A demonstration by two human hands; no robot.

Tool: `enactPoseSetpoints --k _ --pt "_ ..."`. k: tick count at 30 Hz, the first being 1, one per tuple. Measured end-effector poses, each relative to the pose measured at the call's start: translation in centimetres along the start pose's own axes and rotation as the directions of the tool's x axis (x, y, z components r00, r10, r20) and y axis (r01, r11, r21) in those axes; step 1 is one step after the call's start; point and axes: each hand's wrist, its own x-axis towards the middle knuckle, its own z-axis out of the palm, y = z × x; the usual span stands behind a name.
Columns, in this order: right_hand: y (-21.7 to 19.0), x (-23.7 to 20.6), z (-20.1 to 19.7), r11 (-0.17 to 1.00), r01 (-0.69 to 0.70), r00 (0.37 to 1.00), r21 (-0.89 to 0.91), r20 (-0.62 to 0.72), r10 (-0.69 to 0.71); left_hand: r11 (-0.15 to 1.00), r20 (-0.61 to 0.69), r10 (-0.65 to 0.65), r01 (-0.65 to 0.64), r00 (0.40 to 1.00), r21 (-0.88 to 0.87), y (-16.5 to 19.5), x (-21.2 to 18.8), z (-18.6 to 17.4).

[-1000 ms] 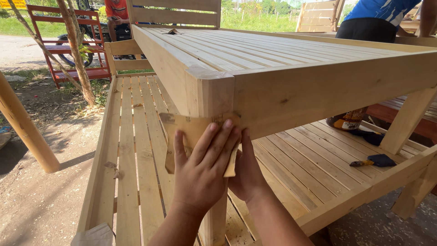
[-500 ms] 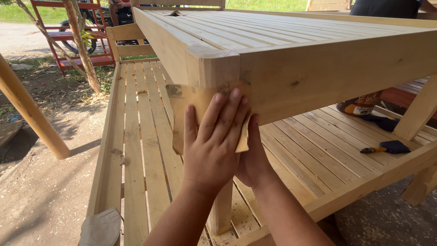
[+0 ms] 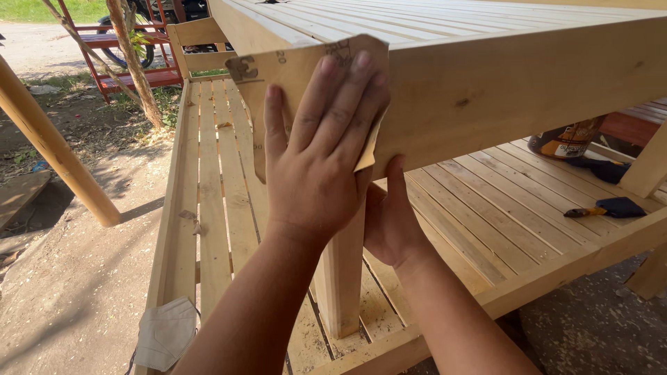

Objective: The person sands a slatted wooden bench frame outdoors, first rubbing sandpaper along the top rails and edges by hand, then using a sanding block on the legs and lower frame, working around the corners and sides of the furniture piece.

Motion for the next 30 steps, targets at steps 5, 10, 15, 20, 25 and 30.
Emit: enactPoseSetpoints --k 5,10,15,20,25,30 --pt "0.9 -0.7 -2.1 0.997 0.015 1.000 0.082 -0.003 -0.015 0.980 0.133 0.183 -0.191 0.974 0.049 -0.8 -5.6 -1.0" --pt "3.1 -2.5 -5.3 0.994 -0.082 0.996 0.073 -0.015 0.083 0.876 0.418 0.463 -0.474 0.781 -0.085 0.3 -14.5 -2.8" --pt "7.2 -5.2 -8.6 0.970 -0.095 0.977 -0.223 -0.207 0.048 0.870 0.285 0.478 -0.493 0.831 -0.022 -1.3 -12.3 -1.6" --pt "12.7 -7.4 -11.7 0.898 -0.032 0.920 -0.438 -0.364 -0.145 0.921 0.231 0.369 -0.388 0.901 0.044 -2.3 -11.9 -0.1" --pt "15.5 -9.3 -12.5 0.684 0.132 0.788 -0.717 -0.343 -0.511 0.793 0.474 0.603 -0.550 0.642 -0.264 -2.3 -19.5 -0.8" --pt "15.2 -10.9 -11.4 0.279 -0.028 0.670 -0.960 -0.225 -0.707 0.700 0.478 0.714 -0.534 0.512 -0.474 0.0 -22.5 2.1"
